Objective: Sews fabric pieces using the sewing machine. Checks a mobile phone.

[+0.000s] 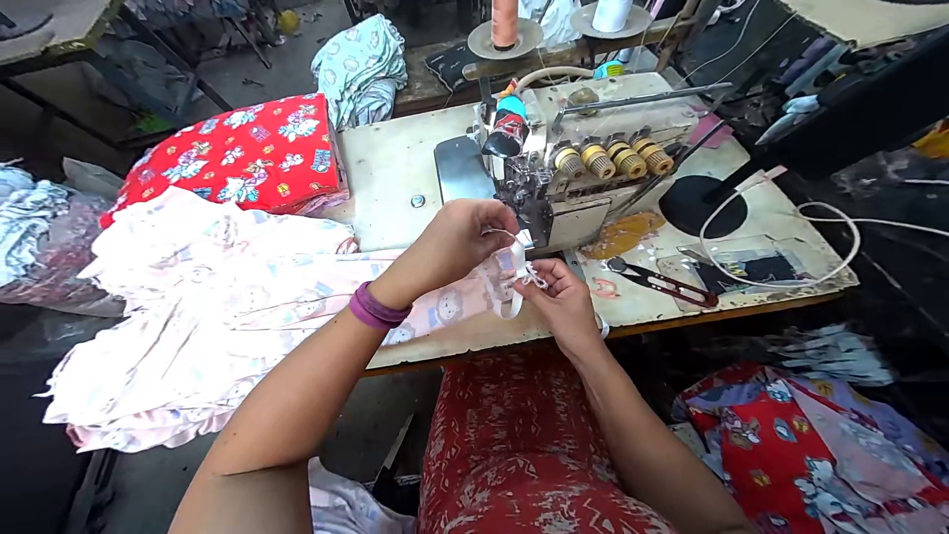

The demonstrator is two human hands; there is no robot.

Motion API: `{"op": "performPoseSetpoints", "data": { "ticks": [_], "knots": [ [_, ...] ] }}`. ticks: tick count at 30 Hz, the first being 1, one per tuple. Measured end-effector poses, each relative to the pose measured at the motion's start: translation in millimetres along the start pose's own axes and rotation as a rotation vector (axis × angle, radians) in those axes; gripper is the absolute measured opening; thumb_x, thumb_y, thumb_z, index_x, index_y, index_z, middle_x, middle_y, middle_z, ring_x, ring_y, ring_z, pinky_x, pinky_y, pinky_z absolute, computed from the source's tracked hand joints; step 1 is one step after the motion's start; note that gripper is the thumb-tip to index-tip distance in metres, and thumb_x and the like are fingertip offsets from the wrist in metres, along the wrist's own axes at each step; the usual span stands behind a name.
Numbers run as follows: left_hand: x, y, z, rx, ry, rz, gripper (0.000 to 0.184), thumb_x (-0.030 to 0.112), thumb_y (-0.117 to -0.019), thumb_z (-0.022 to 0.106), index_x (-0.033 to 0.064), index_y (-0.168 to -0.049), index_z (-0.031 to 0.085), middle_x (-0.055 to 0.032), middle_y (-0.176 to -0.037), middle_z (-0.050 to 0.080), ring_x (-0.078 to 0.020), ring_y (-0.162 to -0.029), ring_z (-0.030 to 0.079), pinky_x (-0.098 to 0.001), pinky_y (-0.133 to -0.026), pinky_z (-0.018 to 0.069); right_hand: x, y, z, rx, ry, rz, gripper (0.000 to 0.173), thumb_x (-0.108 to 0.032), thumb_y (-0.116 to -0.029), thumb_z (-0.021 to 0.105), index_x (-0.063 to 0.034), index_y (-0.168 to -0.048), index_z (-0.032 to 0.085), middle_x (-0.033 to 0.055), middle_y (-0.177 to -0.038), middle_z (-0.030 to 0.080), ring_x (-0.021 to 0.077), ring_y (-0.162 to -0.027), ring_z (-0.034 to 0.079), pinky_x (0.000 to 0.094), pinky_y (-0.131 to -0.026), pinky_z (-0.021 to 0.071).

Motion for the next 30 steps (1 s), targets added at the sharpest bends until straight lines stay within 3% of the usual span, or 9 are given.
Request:
{"op": "performPoseSetpoints", "data": {
  "ticks": [1, 3, 5, 8, 13, 18, 22, 25, 30],
  "knots": [
    [1, 2, -2, 0.008, -0.031, 0.001, 0.005, 0.001, -0.0939, 0.068, 0.0015, -0.099, 0.070, -0.0014, -0.083, 0.069, 0.0002, -0.066, 0.059, -0.0162, -0.064, 0.0490, 0, -1, -2, 0.000, 0.015, -0.006, 0.026, -0.001, -0.0904, 0.071, 0.0048, -0.115, 0.065, 0.0033, -0.093, 0.072, 0.0001, -0.083, 0.067, 0.0181, -0.080, 0.0559],
    [3, 5, -7, 0.037, -0.133, 0.003, 0.012, 0.002, -0.0945, 0.068, 0.0026, -0.105, 0.072, -0.0034, -0.090, 0.072, -0.0042, -0.071, 0.061, -0.0219, -0.069, 0.0504, -2, -2, -5, 0.008, 0.067, -0.036, 0.018, -0.003, -0.0930, 0.068, 0.0056, -0.109, 0.070, 0.0043, -0.092, 0.073, -0.0012, -0.082, 0.066, 0.0166, -0.080, 0.0549],
    [2, 7, -7, 0.063, -0.246, 0.032, 0.020, 0.002, -0.0957, 0.065, 0.0027, -0.114, 0.073, -0.0087, -0.098, 0.075, -0.0147, -0.083, 0.069, -0.0334, -0.079, 0.0552, -2, -2, -6, -0.004, 0.147, -0.068, 0.014, -0.007, -0.0952, 0.067, 0.0036, -0.103, 0.072, 0.0038, -0.091, 0.072, -0.0017, -0.082, 0.065, 0.0161, -0.079, 0.0535],
    [-2, 7, -4, 0.106, -0.358, 0.087, 0.021, -0.001, -0.0947, 0.064, 0.0012, -0.112, 0.075, -0.0155, -0.101, 0.074, -0.0288, -0.092, 0.072, -0.0479, -0.085, 0.0556, -1, -1, -5, -0.016, 0.226, -0.096, 0.017, -0.014, -0.0968, 0.067, 0.0012, -0.102, 0.072, 0.0041, -0.093, 0.071, -0.0008, -0.085, 0.065, 0.0175, -0.081, 0.0527],
    [-6, 5, -2, 0.128, -0.295, 0.104, 0.017, 0.001, -0.0957, 0.064, 0.0023, -0.107, 0.076, -0.0127, -0.097, 0.076, -0.0244, -0.086, 0.073, -0.0439, -0.081, 0.0563, -4, -2, -4, -0.022, 0.230, -0.104, 0.014, -0.014, -0.0971, 0.066, -0.0008, -0.098, 0.071, -0.0008, -0.088, 0.071, -0.0064, -0.081, 0.063, 0.0138, -0.078, 0.0511],
    [-10, 4, -1, 0.129, -0.304, 0.070, 0.019, 0.001, -0.0972, 0.061, 0.0037, -0.109, 0.076, -0.0126, -0.095, 0.076, -0.0265, -0.083, 0.072, -0.0477, -0.078, 0.0555, -2, -3, -2, -0.021, 0.169, -0.060, 0.020, -0.011, -0.0973, 0.067, 0.0034, -0.111, 0.067, 0.0014, -0.089, 0.072, -0.0055, -0.077, 0.064, 0.0131, -0.074, 0.0532],
    [-14, 1, 0, 0.184, -0.330, 0.081, 0.016, 0.002, -0.0951, 0.064, 0.0014, -0.107, 0.075, -0.0144, -0.096, 0.076, -0.0299, -0.086, 0.073, -0.0522, -0.079, 0.0559, -1, -3, -3, -0.010, 0.181, -0.064, 0.017, -0.012, -0.0980, 0.066, 0.0031, -0.103, 0.071, -0.0010, -0.083, 0.071, -0.0076, -0.070, 0.061, 0.0112, -0.069, 0.0507],
    [-22, -3, 2, 0.211, -0.320, 0.057, 0.017, 0.004, -0.0945, 0.065, 0.0000, -0.110, 0.071, -0.0134, -0.092, 0.074, -0.0282, -0.078, 0.071, -0.0504, -0.073, 0.0556, 2, -3, -3, -0.010, 0.165, -0.046, 0.014, -0.012, -0.0981, 0.066, 0.0017, -0.101, 0.069, -0.0040, -0.079, 0.068, -0.0083, -0.067, 0.059, 0.0105, -0.065, 0.0490],
    [-45, -16, 1, 0.251, -0.269, -0.126, 0.026, 0.007, -0.0939, 0.067, -0.0016, -0.118, 0.063, -0.0147, -0.094, 0.073, -0.0318, -0.080, 0.070, -0.0536, -0.072, 0.0545, 0, 3, 3, 0.022, -0.036, 0.027, 0.023, -0.002, -0.0955, 0.065, -0.0021, -0.113, 0.051, -0.0050, -0.076, 0.069, -0.0029, -0.064, 0.064, 0.0143, -0.065, 0.0533]
  ]
}}
Point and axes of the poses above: each hand's wrist, its own y-axis away from the middle knuckle, its own z-axis out of the palm, x = y × z, the point moved 8 cm from there along -y, towards the middle knuckle
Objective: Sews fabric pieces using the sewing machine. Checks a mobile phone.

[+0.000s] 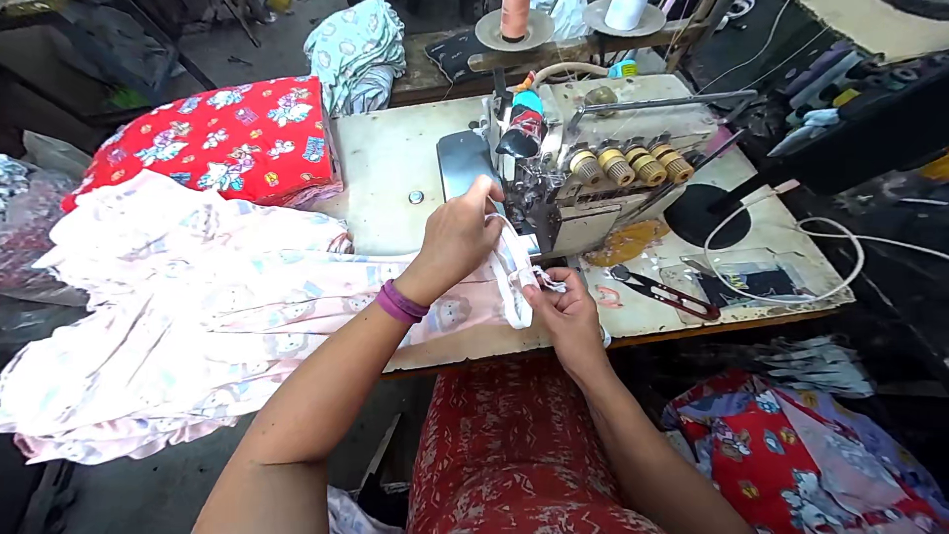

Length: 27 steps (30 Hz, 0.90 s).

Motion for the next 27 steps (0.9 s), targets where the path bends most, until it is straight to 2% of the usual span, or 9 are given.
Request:
{"op": "performPoseSetpoints", "data": {
  "ticks": [4, 6, 14, 17, 19, 21, 23, 25, 27],
  "knots": [
    [-22, -29, -2, 0.038, 0.101, -0.149, 0.040, 0.012, -0.0885, 0.071, -0.0015, -0.124, 0.059, -0.0157, -0.095, 0.071, -0.0343, -0.087, 0.068, -0.0579, -0.077, 0.0520, -11, -16, 3, 0.096, -0.111, -0.008, 0.025, 0.005, -0.0930, 0.064, -0.0071, -0.108, 0.047, -0.0060, -0.071, 0.069, 0.0004, -0.062, 0.066, 0.0179, -0.066, 0.0563],
    [-31, -40, -1, 0.060, 0.142, -0.193, 0.045, 0.011, -0.0842, 0.074, 0.0010, -0.125, 0.058, -0.0140, -0.093, 0.071, -0.0329, -0.087, 0.067, -0.0573, -0.076, 0.0509, -12, -23, 5, 0.135, -0.137, -0.002, 0.026, 0.005, -0.0931, 0.064, -0.0063, -0.110, 0.048, -0.0054, -0.069, 0.069, 0.0014, -0.060, 0.066, 0.0186, -0.065, 0.0568],
    [-45, -54, 3, 0.067, 0.251, -0.189, 0.060, 0.003, -0.0747, 0.077, 0.0017, -0.129, 0.053, -0.0117, -0.095, 0.072, -0.0288, -0.090, 0.068, -0.0553, -0.079, 0.0521, -14, -24, 9, 0.233, -0.104, 0.004, 0.027, 0.004, -0.0915, 0.068, -0.0069, -0.110, 0.051, -0.0070, -0.064, 0.064, -0.0013, -0.054, 0.060, 0.0163, -0.060, 0.0535],
    [-42, -54, 4, 0.078, 0.247, -0.199, 0.057, 0.005, -0.0768, 0.076, 0.0019, -0.129, 0.054, -0.0116, -0.095, 0.072, -0.0284, -0.090, 0.068, -0.0544, -0.080, 0.0523, -16, -22, 4, 0.224, -0.064, -0.007, 0.027, 0.002, -0.0925, 0.069, -0.0073, -0.112, 0.053, -0.0070, -0.064, 0.064, -0.0027, -0.053, 0.058, 0.0159, -0.059, 0.0514],
    [-37, -52, 1, 0.068, 0.205, -0.221, 0.055, 0.007, -0.0823, 0.075, -0.0006, -0.132, 0.053, -0.0150, -0.099, 0.072, -0.0317, -0.092, 0.068, -0.0566, -0.082, 0.0513, -23, -21, 3, 0.173, 0.031, -0.065, 0.019, -0.003, -0.0960, 0.067, -0.0031, -0.113, 0.058, -0.0058, -0.069, 0.064, -0.0051, -0.053, 0.052, 0.0143, -0.056, 0.0468],
    [-32, -43, -7, 0.025, 0.174, -0.231, 0.060, 0.008, -0.0872, 0.074, -0.0033, -0.140, 0.047, -0.0193, -0.107, 0.071, -0.0309, -0.093, 0.068, -0.0528, -0.085, 0.0528, -33, -18, 10, 0.062, 0.214, -0.194, 0.017, -0.006, -0.1010, 0.059, 0.0032, -0.113, 0.066, 0.0032, -0.082, 0.067, -0.0006, -0.061, 0.054, 0.0175, -0.060, 0.0478],
    [-18, -23, -20, 0.011, 0.210, -0.208, 0.071, 0.003, -0.0866, 0.071, -0.0052, -0.148, 0.036, -0.0224, -0.115, 0.065, -0.0249, -0.094, 0.066, -0.0417, -0.083, 0.0554, -42, -12, 16, -0.078, 0.405, -0.254, 0.025, -0.002, -0.1001, 0.052, 0.0053, -0.112, 0.072, 0.0167, -0.100, 0.074, 0.0178, -0.084, 0.070, 0.0349, -0.080, 0.0566],
    [9, 9, -33, 0.004, 0.318, -0.161, 0.069, 0.001, -0.0895, 0.068, 0.0001, -0.149, 0.033, -0.0149, -0.118, 0.062, -0.0139, -0.091, 0.064, -0.0305, -0.079, 0.0561, -44, -4, 18, -0.173, 0.534, -0.256, 0.024, -0.002, -0.0962, 0.058, 0.0036, -0.114, 0.073, 0.0215, -0.110, 0.072, 0.0309, -0.101, 0.071, 0.0476, -0.092, 0.0560],
    [43, 54, -38, -0.005, 0.421, -0.018, 0.058, -0.002, -0.0924, 0.066, 0.0076, -0.141, 0.037, -0.0039, -0.108, 0.060, -0.0072, -0.078, 0.063, -0.0232, -0.070, 0.0576, -48, 7, 19, -0.157, 0.644, -0.314, 0.024, -0.015, -0.0933, 0.069, -0.0023, -0.112, 0.076, 0.0197, -0.116, 0.067, 0.0339, -0.112, 0.064, 0.0523, -0.096, 0.0511]
  ]
}}
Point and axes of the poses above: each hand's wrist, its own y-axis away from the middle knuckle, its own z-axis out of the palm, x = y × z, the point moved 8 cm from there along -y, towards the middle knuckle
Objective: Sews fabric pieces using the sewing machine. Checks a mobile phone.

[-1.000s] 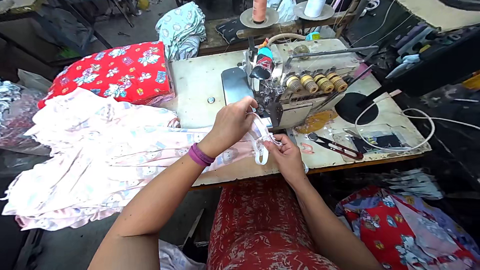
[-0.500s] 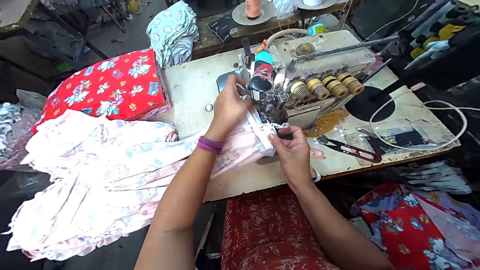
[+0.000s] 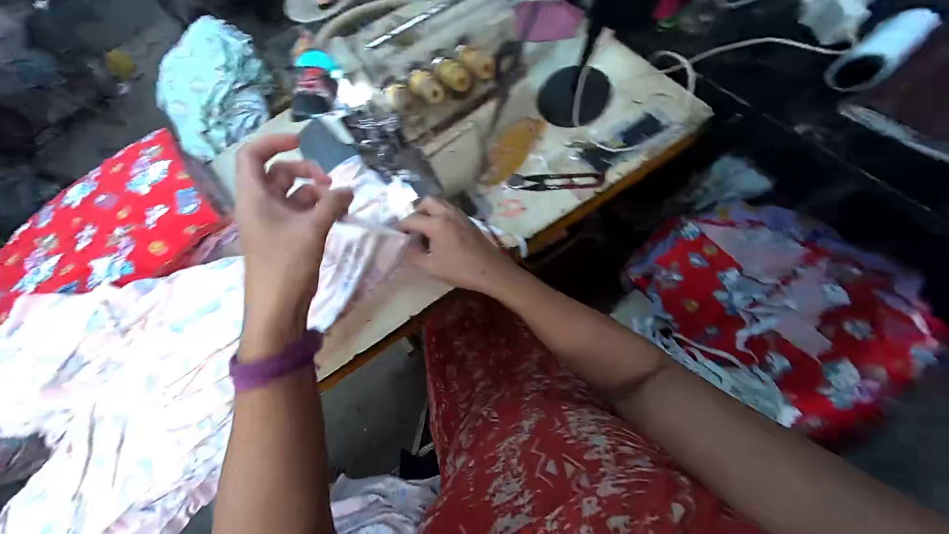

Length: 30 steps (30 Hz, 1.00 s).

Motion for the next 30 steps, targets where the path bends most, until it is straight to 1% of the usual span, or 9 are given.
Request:
{"op": "performPoseSetpoints", "data": {
  "ticks": [5, 7, 10, 12, 15, 18, 22, 26, 30],
  "knots": [
    [-10, 51, 23, 0.036, 0.120, 0.171, 0.047, 0.007, -0.0959, 0.067, 0.0121, -0.137, 0.046, 0.0072, -0.116, 0.065, -0.0044, -0.096, 0.068, -0.0238, -0.086, 0.0586, -47, 40, -19, 0.297, -0.043, -0.392, 0.011, -0.011, -0.0861, 0.073, -0.0033, -0.079, 0.075, 0.0149, -0.101, 0.069, 0.0307, -0.106, 0.064, 0.0485, -0.098, 0.0502],
    [-41, 51, 25, 0.121, 0.290, -0.021, 0.012, 0.019, -0.1050, 0.055, 0.0193, -0.115, 0.061, 0.0153, -0.093, 0.068, 0.0016, -0.077, 0.064, -0.0182, -0.071, 0.0555, -51, 56, -19, 0.319, -0.134, -0.461, 0.017, -0.009, -0.0870, 0.070, 0.0000, -0.072, 0.071, 0.0136, -0.088, 0.069, 0.0262, -0.093, 0.068, 0.0461, -0.103, 0.0505],
    [-67, 48, 61, 0.008, 0.460, -0.289, 0.035, 0.032, -0.1098, 0.044, 0.0187, -0.091, 0.071, 0.0134, -0.070, 0.068, 0.0049, -0.054, 0.059, -0.0128, -0.051, 0.0505, -48, 68, -9, 0.299, -0.294, -0.501, 0.024, -0.005, -0.0860, 0.069, 0.0030, -0.063, 0.067, 0.0135, -0.071, 0.065, 0.0228, -0.077, 0.068, 0.0385, -0.089, 0.0566],
    [-71, 37, 60, -0.019, 0.536, -0.269, 0.030, 0.027, -0.1079, 0.047, 0.0214, -0.093, 0.073, 0.0132, -0.074, 0.069, 0.0040, -0.060, 0.061, -0.0137, -0.057, 0.0527, -35, 60, -2, 0.235, -0.326, -0.373, 0.022, -0.005, -0.0898, 0.069, 0.0084, -0.072, 0.068, 0.0142, -0.071, 0.063, 0.0196, -0.067, 0.063, 0.0313, -0.065, 0.0547],
    [-72, 26, 34, 0.096, 0.508, -0.187, 0.024, 0.025, -0.1071, 0.050, 0.0223, -0.099, 0.073, 0.0114, -0.087, 0.073, -0.0016, -0.073, 0.069, -0.0193, -0.069, 0.0591, -3, 42, 9, 0.034, -0.309, -0.058, 0.041, -0.011, -0.1009, 0.064, 0.0071, -0.137, 0.059, 0.0168, -0.079, 0.070, 0.0238, -0.064, 0.065, 0.0401, -0.061, 0.0565],
    [-59, 28, 39, 0.019, 0.350, 0.009, 0.024, 0.033, -0.1068, 0.050, 0.0230, -0.107, 0.072, 0.0109, -0.112, 0.072, -0.0070, -0.103, 0.069, -0.0277, -0.093, 0.0564, -13, 36, 1, 0.098, -0.346, -0.197, 0.019, 0.001, -0.0966, 0.064, 0.0090, -0.113, 0.070, 0.0155, -0.081, 0.073, 0.0213, -0.067, 0.071, 0.0368, -0.063, 0.0602],
    [-84, 57, 21, 0.181, 0.193, 0.117, 0.026, 0.027, -0.1079, 0.051, 0.0154, -0.104, 0.074, 0.0116, -0.105, 0.073, -0.0026, -0.098, 0.069, -0.0254, -0.088, 0.0573, -31, 35, -25, 0.097, -0.324, -0.417, 0.010, 0.001, -0.0895, 0.069, 0.0022, -0.094, 0.078, 0.0158, -0.109, 0.073, 0.0287, -0.115, 0.066, 0.0460, -0.111, 0.0453],
    [-95, 93, -15, 0.441, 0.038, 0.115, 0.017, 0.014, -0.1035, 0.059, 0.0045, -0.101, 0.073, 0.0026, -0.099, 0.073, -0.0049, -0.092, 0.069, -0.0259, -0.087, 0.0573, -15, 19, -44, -0.011, -0.398, -0.297, 0.011, -0.005, -0.0949, 0.068, 0.0032, -0.097, 0.076, 0.0091, -0.097, 0.074, 0.0094, -0.094, 0.070, 0.0263, -0.092, 0.0572],
    [-58, 108, 23, 0.324, -0.408, 0.404, 0.014, 0.009, -0.0958, 0.070, -0.0041, -0.098, 0.073, -0.0163, -0.097, 0.069, -0.0238, -0.101, 0.065, -0.0343, -0.093, 0.0524, -21, 17, -37, -0.017, -0.428, -0.235, 0.010, -0.004, -0.0941, 0.068, 0.0015, -0.098, 0.075, 0.0073, -0.105, 0.072, 0.0078, -0.101, 0.068, 0.0218, -0.088, 0.0569]
  ]
}}
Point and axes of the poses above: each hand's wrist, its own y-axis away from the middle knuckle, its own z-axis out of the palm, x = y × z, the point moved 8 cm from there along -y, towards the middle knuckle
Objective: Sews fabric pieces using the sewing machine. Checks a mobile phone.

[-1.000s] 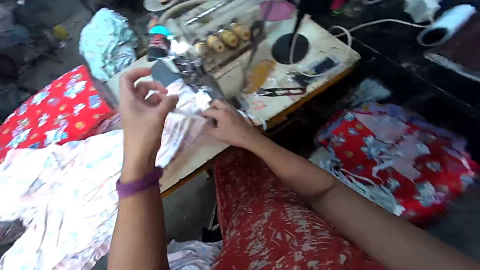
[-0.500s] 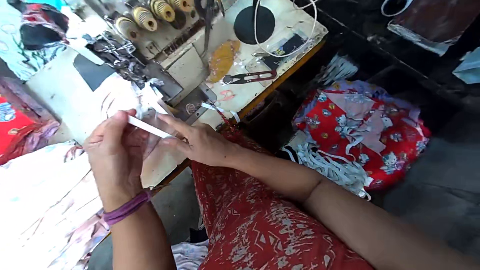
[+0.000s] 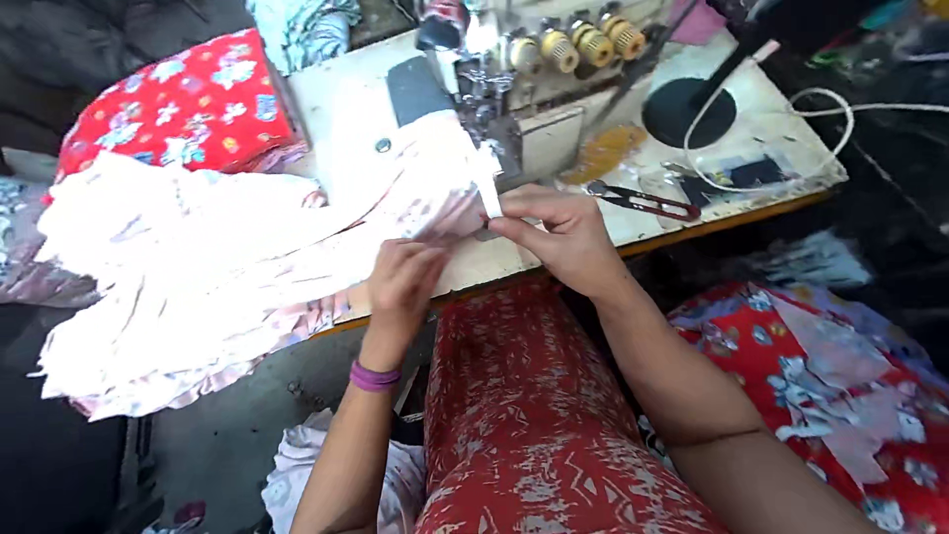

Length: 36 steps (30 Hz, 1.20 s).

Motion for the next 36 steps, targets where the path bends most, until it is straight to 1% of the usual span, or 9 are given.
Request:
{"op": "performPoseSetpoints", "data": {
  "ticks": [10, 13, 16, 19, 22, 26, 30, 33, 36],
  "knots": [
    [-28, -5, 86, -0.230, -0.100, -0.226, 0.013, 0.003, -0.0949, 0.065, -0.0057, -0.100, 0.073, -0.0239, -0.101, 0.070, -0.0412, -0.100, 0.069, -0.0558, -0.090, 0.0556, -6, -11, 10, -0.052, -0.108, 0.115, 0.017, -0.004, -0.0953, 0.068, 0.0007, -0.110, 0.074, 0.0019, -0.102, 0.075, 0.0022, -0.089, 0.070, 0.0199, -0.082, 0.0592],
    [41, -10, 75, -0.481, 0.118, -0.112, 0.020, 0.009, -0.1013, 0.057, -0.0043, -0.104, 0.072, -0.0196, -0.103, 0.072, -0.0336, -0.094, 0.072, -0.0500, -0.084, 0.0588, -2, -15, 16, -0.403, -0.250, 0.133, 0.044, -0.017, -0.0898, 0.073, 0.0010, -0.129, 0.065, 0.0036, -0.119, 0.072, 0.0080, -0.105, 0.068, 0.0258, -0.092, 0.0572],
    [78, -26, 27, -0.254, 0.174, -0.066, 0.019, 0.005, -0.1024, 0.053, -0.0047, -0.104, 0.069, -0.0147, -0.089, 0.071, -0.0243, -0.074, 0.071, -0.0414, -0.068, 0.0597, -5, -12, 14, -0.696, -0.128, 0.074, 0.066, -0.040, -0.0803, 0.082, -0.0007, -0.131, 0.065, -0.0001, -0.124, 0.070, 0.0040, -0.114, 0.064, 0.0232, -0.098, 0.0547],
    [63, -36, -1, 0.049, 0.125, -0.042, 0.016, 0.012, -0.1002, 0.061, -0.0027, -0.096, 0.067, -0.0106, -0.083, 0.064, -0.0163, -0.073, 0.062, -0.0289, -0.068, 0.0543, -14, -18, 16, -0.552, 0.014, 0.023, 0.018, -0.012, -0.0854, 0.076, -0.0012, -0.100, 0.074, -0.0024, -0.091, 0.073, -0.0020, -0.083, 0.066, 0.0179, -0.076, 0.0570],
    [36, -19, -3, 0.044, 0.084, -0.099, 0.039, 0.020, -0.0864, 0.081, -0.0068, -0.109, 0.063, -0.0216, -0.111, 0.066, -0.0318, -0.103, 0.066, -0.0460, -0.090, 0.0554, -23, -31, 7, -0.393, -0.014, -0.019, 0.008, -0.001, -0.0907, 0.070, -0.0023, -0.096, 0.075, -0.0044, -0.085, 0.073, -0.0041, -0.073, 0.064, 0.0151, -0.068, 0.0551],
    [-9, -20, -53, -0.140, 0.345, -0.457, 0.014, 0.007, -0.0866, 0.077, 0.0052, -0.097, 0.067, 0.0027, -0.079, 0.066, -0.0009, -0.066, 0.059, -0.0197, -0.062, 0.0521, -27, -56, -22, -0.217, -0.083, -0.036, 0.009, -0.002, -0.0894, 0.072, -0.0059, -0.097, 0.076, -0.0087, -0.084, 0.073, -0.0043, -0.072, 0.065, 0.0151, -0.069, 0.0563],
    [-28, -47, -98, 0.242, 0.047, -0.388, 0.025, 0.008, -0.0965, 0.067, -0.0071, -0.116, 0.069, -0.0201, -0.109, 0.070, -0.0239, -0.095, 0.067, -0.0413, -0.086, 0.0542, -16, -68, 5, -0.070, -0.195, 0.109, 0.005, -0.010, -0.0970, 0.068, -0.0073, -0.099, 0.071, -0.0051, -0.074, 0.065, -0.0015, -0.058, 0.056, 0.0151, -0.058, 0.0516],
    [5, -44, -34, 0.264, 0.162, -0.286, 0.020, 0.012, -0.0964, 0.068, -0.0056, -0.106, 0.071, -0.0135, -0.095, 0.073, -0.0152, -0.082, 0.072, -0.0312, -0.075, 0.0609, -7, -86, 15, 0.059, -0.246, 0.219, 0.007, -0.013, -0.0971, 0.070, -0.0069, -0.099, 0.071, -0.0045, -0.075, 0.067, -0.0004, -0.060, 0.059, 0.0181, -0.059, 0.0536],
    [11, -39, 31, 0.158, 0.136, -0.336, 0.041, 0.033, -0.0940, 0.072, -0.0045, -0.111, 0.073, -0.0197, -0.105, 0.072, -0.0314, -0.098, 0.070, -0.0465, -0.086, 0.0571, -5, -86, 18, 0.131, -0.285, 0.241, 0.006, -0.012, -0.0970, 0.069, -0.0071, -0.094, 0.071, -0.0050, -0.073, 0.068, 0.0000, -0.060, 0.061, 0.0186, -0.059, 0.0550]
  ]
}}
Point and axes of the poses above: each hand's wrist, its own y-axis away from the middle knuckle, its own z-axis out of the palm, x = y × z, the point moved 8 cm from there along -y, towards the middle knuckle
